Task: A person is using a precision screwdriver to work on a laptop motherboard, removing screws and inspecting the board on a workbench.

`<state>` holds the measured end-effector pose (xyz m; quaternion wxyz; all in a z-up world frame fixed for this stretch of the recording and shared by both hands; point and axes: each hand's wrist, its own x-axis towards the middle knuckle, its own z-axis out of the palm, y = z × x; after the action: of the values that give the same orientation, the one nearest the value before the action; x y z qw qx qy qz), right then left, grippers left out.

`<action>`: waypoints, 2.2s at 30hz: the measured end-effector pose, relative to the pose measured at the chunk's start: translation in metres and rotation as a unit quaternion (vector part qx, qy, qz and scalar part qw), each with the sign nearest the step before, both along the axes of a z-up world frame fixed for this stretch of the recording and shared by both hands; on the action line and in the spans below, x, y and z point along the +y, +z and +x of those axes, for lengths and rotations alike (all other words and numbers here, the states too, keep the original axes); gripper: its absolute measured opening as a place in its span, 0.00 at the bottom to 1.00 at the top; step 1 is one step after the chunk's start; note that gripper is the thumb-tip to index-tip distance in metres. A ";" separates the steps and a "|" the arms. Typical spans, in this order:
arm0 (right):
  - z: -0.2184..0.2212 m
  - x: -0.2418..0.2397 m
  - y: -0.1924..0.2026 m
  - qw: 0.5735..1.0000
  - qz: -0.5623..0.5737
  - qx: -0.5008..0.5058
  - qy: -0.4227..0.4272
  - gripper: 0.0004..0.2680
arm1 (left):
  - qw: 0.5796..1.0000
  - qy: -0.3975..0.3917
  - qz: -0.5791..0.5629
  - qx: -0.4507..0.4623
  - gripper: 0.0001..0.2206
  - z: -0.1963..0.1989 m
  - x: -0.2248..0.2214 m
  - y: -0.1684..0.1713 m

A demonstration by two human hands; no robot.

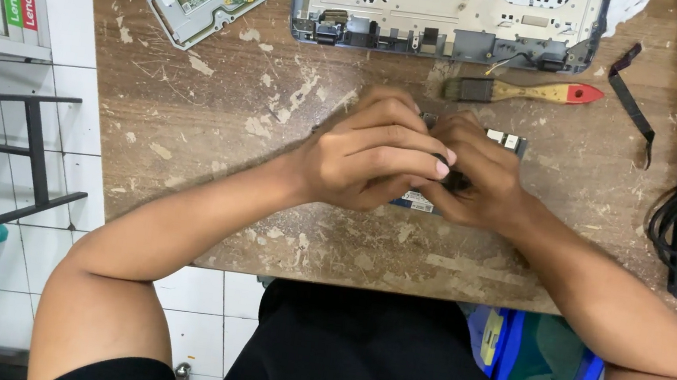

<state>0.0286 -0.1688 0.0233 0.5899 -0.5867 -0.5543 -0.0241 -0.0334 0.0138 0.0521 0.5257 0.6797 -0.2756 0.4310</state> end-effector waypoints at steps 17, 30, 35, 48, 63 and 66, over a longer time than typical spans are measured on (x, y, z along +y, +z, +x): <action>0.005 -0.001 0.023 0.996 -0.029 -0.088 0.010 0.11 | 0.997 0.045 -0.036 -0.052 0.03 -0.001 -0.006 -0.015; 0.017 -0.007 0.032 0.982 -0.133 -0.128 0.036 0.09 | 0.997 -0.038 0.073 -0.006 0.12 -0.009 0.012 -0.030; 0.019 -0.006 0.034 0.990 -0.117 -0.076 0.032 0.06 | 0.997 -0.030 0.069 0.016 0.13 0.000 0.032 -0.042; 0.048 -0.038 -0.005 0.984 -0.022 0.168 -0.055 0.07 | 0.972 -0.039 0.125 0.195 0.16 0.007 0.038 -0.044; 0.047 -0.039 0.004 0.982 0.008 0.187 -0.019 0.09 | 0.983 -0.052 0.126 0.125 0.15 0.011 0.035 -0.051; 0.043 -0.040 0.010 0.981 -0.007 0.193 -0.005 0.11 | 0.986 -0.043 0.109 0.115 0.12 0.011 0.035 -0.050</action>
<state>0.0715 -0.2088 0.0329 0.6816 -0.5871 -0.4274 0.0900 -0.0227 0.0486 0.0023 0.4949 0.7653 -0.2879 0.2942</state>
